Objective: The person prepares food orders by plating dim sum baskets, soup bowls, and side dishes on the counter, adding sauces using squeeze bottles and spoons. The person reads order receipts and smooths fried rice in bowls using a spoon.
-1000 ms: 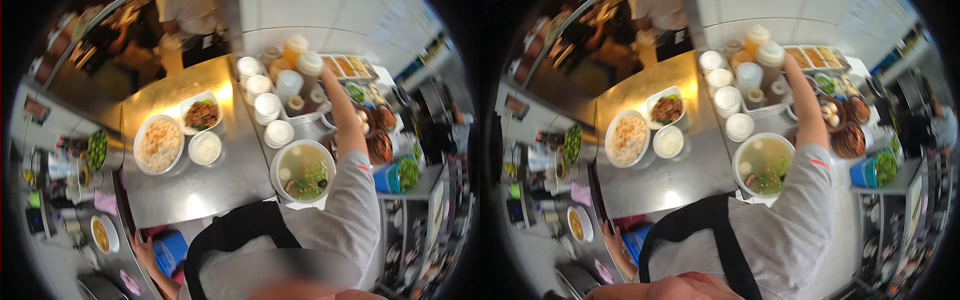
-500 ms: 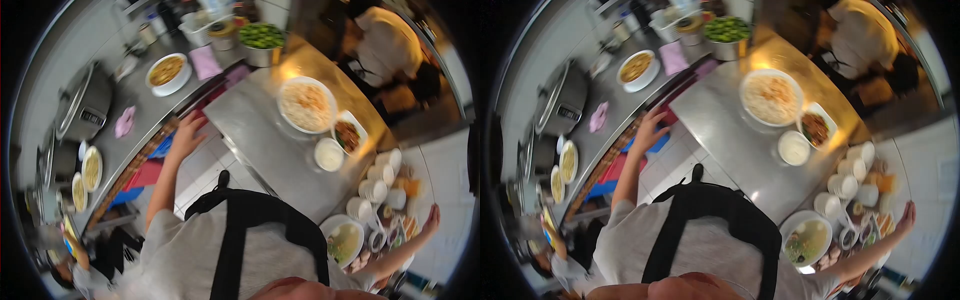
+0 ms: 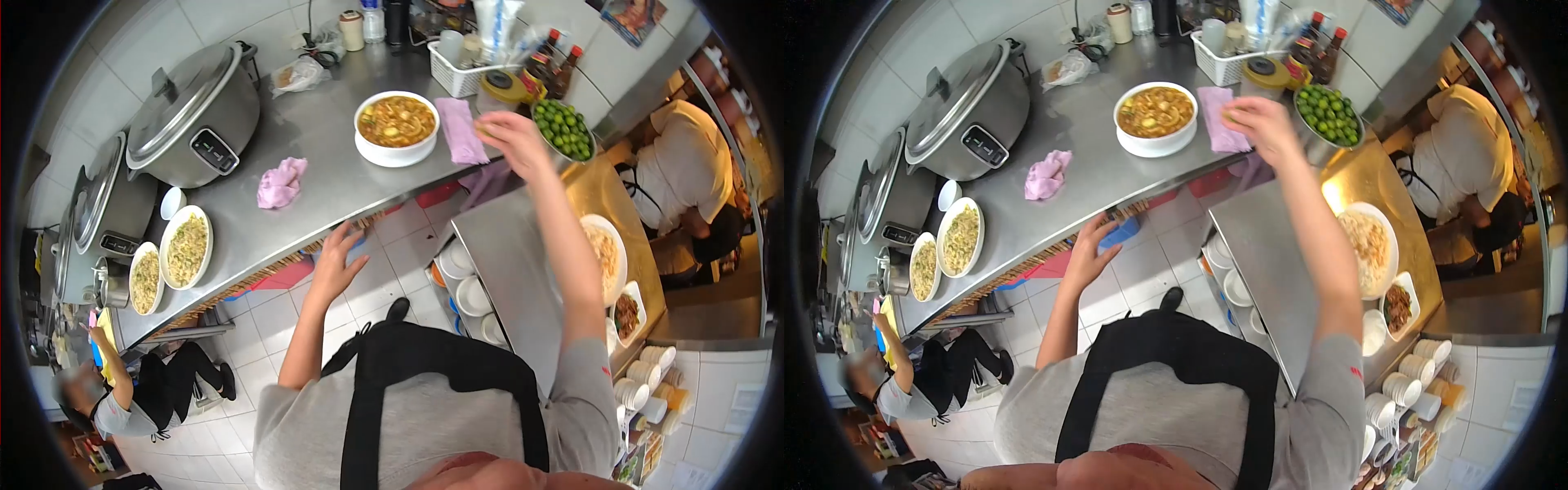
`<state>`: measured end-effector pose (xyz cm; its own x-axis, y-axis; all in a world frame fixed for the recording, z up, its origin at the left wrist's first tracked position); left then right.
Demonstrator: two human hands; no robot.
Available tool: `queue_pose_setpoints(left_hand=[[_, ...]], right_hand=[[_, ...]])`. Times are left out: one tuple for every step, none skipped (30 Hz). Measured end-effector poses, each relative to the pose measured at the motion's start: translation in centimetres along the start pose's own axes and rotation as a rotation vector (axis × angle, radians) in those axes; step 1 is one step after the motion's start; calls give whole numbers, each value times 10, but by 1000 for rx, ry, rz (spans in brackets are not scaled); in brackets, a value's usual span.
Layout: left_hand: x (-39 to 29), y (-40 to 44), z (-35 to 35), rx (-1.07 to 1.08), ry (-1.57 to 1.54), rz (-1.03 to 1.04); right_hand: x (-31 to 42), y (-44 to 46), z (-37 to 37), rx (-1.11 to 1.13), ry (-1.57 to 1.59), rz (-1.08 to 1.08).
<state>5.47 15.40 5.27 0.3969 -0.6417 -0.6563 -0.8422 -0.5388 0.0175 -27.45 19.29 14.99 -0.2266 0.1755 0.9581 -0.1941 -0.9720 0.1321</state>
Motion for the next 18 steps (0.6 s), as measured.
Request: queue_pose_setpoints(left_hand=[[10, -9, -7, -11, 3, -3], [25, -20, -14, -51, 13, -70], [38, -31, -21, -88, 22, -139], [47, -41, -24, -91, 26, -146], [57, -51, -27, -103, 22, -189], [66, -61, -28, -114, 19, -232], [71, -69, -28, -113, 25, -237], [76, -77, -27, -113, 23, -252], [80, -80, -27, -113, 19, -262], [80, -80, -27, -107, 23, -258], [81, -79, -24, -93, 0, -277], [81, -76, -20, -73, -23, -292], [77, -69, -15, -62, 17, -268], [71, -61, -11, -35, 19, -234], [63, -52, -6, -13, 2, -206], [52, -39, 1, 22, -12, -156], [37, -31, 5, 43, -39, -117], [31, -24, 14, 90, -39, -39]], right_hand=[[-21, 42, 4, -23, -139, 26], [-41, 79, 6, -47, -276, 52], [-64, 112, 4, -68, -407, 58], [-82, 138, 3, -90, -536, 64], [-93, 154, 5, -82, -530, 63], [-101, 169, 15, -5, -784, 108], [-110, 180, 23, 72, -1035, 152], [-108, 187, 26, 72, -1028, 151], [-90, 191, 26, -13, -1076, 87], [-71, 191, 25, -100, -1125, 26], [-53, 182, 32, -182, -1073, -37], [-64, 183, 28, -201, -1072, -32], [-84, 184, 32, -95, -1126, -14], [-97, 181, 30, -3, -1185, 8], [-129, 171, 44, 356, -1337, 273], [-142, 166, 50, 503, -1627, 224], [-111, 149, 57, 355, -1554, -45], [-74, 128, 57, 227, -1469, -130]])
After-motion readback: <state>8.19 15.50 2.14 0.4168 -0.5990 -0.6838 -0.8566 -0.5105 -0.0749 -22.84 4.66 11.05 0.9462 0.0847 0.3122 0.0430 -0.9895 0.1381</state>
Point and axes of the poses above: each hand's wrist, its own y-axis towards the middle knuckle, its own z-axis out of the palm, x = y × z, the point moved 8 cm from there along y, towards the middle knuckle, and after that the axes turned 13 degrees about x, right-handed, at the moved point
